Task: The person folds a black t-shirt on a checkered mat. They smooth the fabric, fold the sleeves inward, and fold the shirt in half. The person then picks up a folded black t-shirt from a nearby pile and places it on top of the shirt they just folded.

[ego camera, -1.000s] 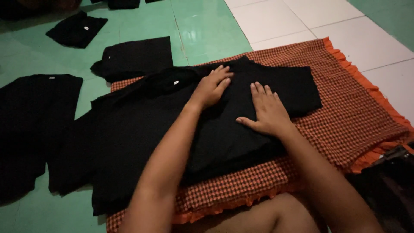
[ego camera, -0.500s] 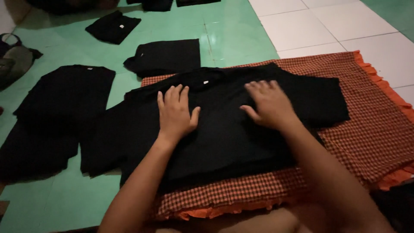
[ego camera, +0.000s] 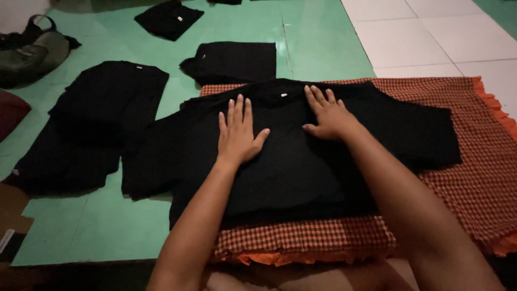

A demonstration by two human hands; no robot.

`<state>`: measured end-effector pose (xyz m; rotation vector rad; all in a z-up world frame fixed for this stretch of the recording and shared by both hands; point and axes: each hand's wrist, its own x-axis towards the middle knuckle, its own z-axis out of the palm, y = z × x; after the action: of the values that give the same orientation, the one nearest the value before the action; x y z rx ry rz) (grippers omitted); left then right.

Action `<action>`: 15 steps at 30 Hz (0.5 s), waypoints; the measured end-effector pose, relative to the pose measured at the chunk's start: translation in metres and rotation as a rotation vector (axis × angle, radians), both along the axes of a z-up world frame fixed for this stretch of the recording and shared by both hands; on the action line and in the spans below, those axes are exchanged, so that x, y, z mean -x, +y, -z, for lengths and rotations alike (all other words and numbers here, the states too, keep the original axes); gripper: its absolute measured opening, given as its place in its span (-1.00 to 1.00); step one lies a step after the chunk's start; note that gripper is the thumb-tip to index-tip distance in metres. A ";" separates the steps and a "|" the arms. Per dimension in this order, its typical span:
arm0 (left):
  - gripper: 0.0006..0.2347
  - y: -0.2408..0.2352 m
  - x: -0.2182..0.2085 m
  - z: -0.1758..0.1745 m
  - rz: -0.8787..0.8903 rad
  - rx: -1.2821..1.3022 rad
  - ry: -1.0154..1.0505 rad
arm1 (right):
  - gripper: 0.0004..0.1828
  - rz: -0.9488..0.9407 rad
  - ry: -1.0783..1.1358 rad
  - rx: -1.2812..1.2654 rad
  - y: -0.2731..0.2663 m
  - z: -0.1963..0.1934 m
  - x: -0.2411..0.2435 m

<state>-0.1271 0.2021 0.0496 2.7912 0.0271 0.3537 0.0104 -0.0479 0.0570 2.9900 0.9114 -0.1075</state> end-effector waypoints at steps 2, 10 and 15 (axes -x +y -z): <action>-0.23 0.007 0.003 -0.003 -0.023 0.035 -0.012 | 0.19 -0.006 -0.069 -0.005 0.012 -0.016 0.030; -0.24 0.055 0.088 -0.029 -0.297 0.016 0.251 | -0.10 -0.295 -0.323 -0.233 0.083 0.007 0.083; -0.27 0.067 0.135 -0.030 -0.474 0.221 0.256 | -0.21 -0.500 -0.171 -0.299 0.159 0.008 0.094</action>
<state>-0.2616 0.2694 0.0795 2.5632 0.7467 0.0884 -0.0835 0.1107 0.0489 2.8378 1.7413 0.3094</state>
